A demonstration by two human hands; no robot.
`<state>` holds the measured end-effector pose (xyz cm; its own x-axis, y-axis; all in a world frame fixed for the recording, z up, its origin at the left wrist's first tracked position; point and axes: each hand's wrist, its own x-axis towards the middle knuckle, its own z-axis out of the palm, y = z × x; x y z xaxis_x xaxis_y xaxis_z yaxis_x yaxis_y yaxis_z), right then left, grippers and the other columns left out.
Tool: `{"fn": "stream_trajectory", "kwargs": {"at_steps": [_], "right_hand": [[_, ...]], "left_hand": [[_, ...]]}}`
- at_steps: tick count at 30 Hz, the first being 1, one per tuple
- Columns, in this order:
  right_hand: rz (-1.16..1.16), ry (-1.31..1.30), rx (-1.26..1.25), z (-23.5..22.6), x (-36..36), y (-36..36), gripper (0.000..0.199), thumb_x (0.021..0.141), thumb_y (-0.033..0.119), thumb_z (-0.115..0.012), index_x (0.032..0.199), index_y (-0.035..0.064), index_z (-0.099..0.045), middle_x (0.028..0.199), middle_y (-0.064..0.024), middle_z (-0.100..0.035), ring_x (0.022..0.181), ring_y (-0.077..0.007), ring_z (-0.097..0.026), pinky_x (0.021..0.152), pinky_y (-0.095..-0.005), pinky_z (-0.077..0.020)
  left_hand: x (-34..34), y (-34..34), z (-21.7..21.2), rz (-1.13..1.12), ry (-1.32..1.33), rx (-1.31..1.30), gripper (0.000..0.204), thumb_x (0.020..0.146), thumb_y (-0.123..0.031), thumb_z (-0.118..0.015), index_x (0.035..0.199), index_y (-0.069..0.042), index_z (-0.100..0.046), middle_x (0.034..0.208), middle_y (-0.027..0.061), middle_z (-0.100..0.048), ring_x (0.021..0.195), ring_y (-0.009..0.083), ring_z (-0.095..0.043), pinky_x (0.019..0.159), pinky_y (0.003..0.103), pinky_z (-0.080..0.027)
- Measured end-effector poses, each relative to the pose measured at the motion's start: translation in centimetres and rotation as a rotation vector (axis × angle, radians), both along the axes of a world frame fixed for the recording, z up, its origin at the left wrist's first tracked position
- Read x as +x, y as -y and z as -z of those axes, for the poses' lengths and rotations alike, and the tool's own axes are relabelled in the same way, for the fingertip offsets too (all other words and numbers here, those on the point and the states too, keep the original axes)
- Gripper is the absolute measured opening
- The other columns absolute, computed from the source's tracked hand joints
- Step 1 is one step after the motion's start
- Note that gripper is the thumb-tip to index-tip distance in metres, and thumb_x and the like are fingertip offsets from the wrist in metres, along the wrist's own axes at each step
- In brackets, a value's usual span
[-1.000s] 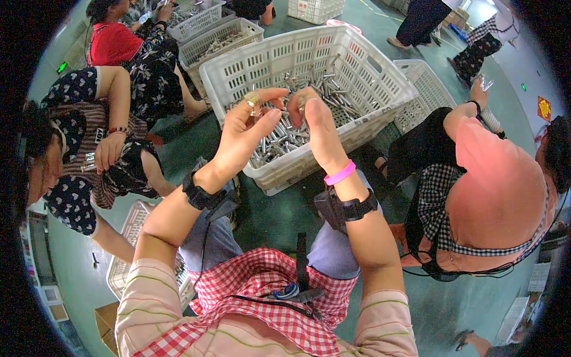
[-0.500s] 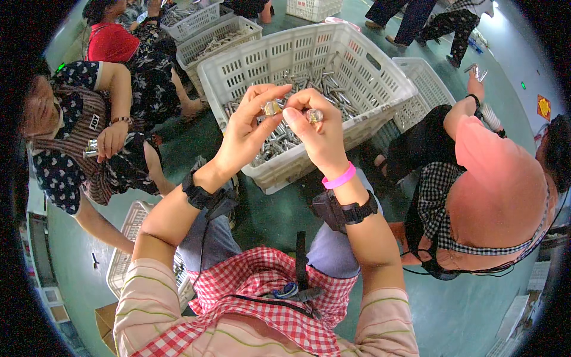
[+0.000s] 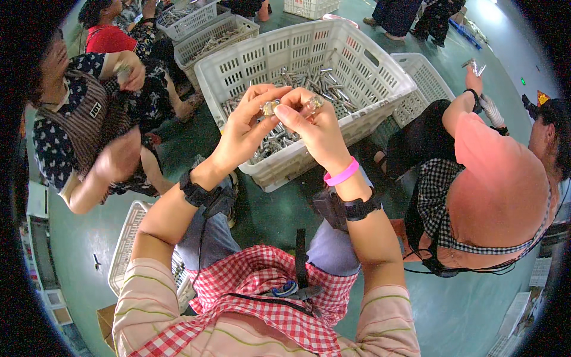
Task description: The person picks up metal cylindrical tubes and attaches small caps or connectors to the ends by hand, placing the assembled items into a white plastic crate.
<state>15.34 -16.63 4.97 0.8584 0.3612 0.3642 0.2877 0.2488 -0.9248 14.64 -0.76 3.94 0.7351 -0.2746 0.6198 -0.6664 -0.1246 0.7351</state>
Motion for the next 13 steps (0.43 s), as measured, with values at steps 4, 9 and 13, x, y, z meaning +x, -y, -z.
{"fn": "stream_trajectory", "kwargs": {"at_steps": [4,9,13], "right_hand": [[-0.048,-0.042,0.049,-0.5,-0.3,0.0,0.015,0.084,0.019,-0.058,0.08,0.0051,-0.053,0.065,0.0048,-0.047,0.056,-0.0012,-0.037,0.049,-0.0173,-0.0277],[0.153,0.099,-0.039,-0.5,-0.4,0.0,0.015,0.084,0.018,-0.059,0.079,0.0041,-0.054,0.065,0.0048,-0.048,0.056,-0.0013,-0.038,0.049,-0.017,-0.0291],[0.246,0.247,-0.081,-0.5,-0.5,0.1,0.015,0.084,0.017,-0.059,0.081,0.0032,-0.055,0.067,0.0046,-0.048,0.058,-0.0015,-0.039,0.051,-0.0171,-0.0301]], "left_hand": [[-0.1,0.4,0.3,0.135,-0.136,-0.151,0.04,0.08,-0.001,-0.055,0.12,-0.004,-0.048,0.11,0.0053,-0.046,0.094,0.0116,-0.045,0.078,0.022,-0.038],[-0.1,0.2,0.0,0.101,-0.097,-0.325,0.035,0.082,-0.007,-0.056,0.115,0.0,-0.049,0.108,0.0051,-0.045,0.096,0.0122,-0.044,0.082,0.024,-0.036],[0.1,-0.6,0.3,0.193,-0.217,-0.357,0.027,0.081,-0.013,-0.057,0.107,-0.005,-0.054,0.106,0.0073,-0.043,0.099,0.0173,-0.044,0.092,0.029,-0.031]]}}
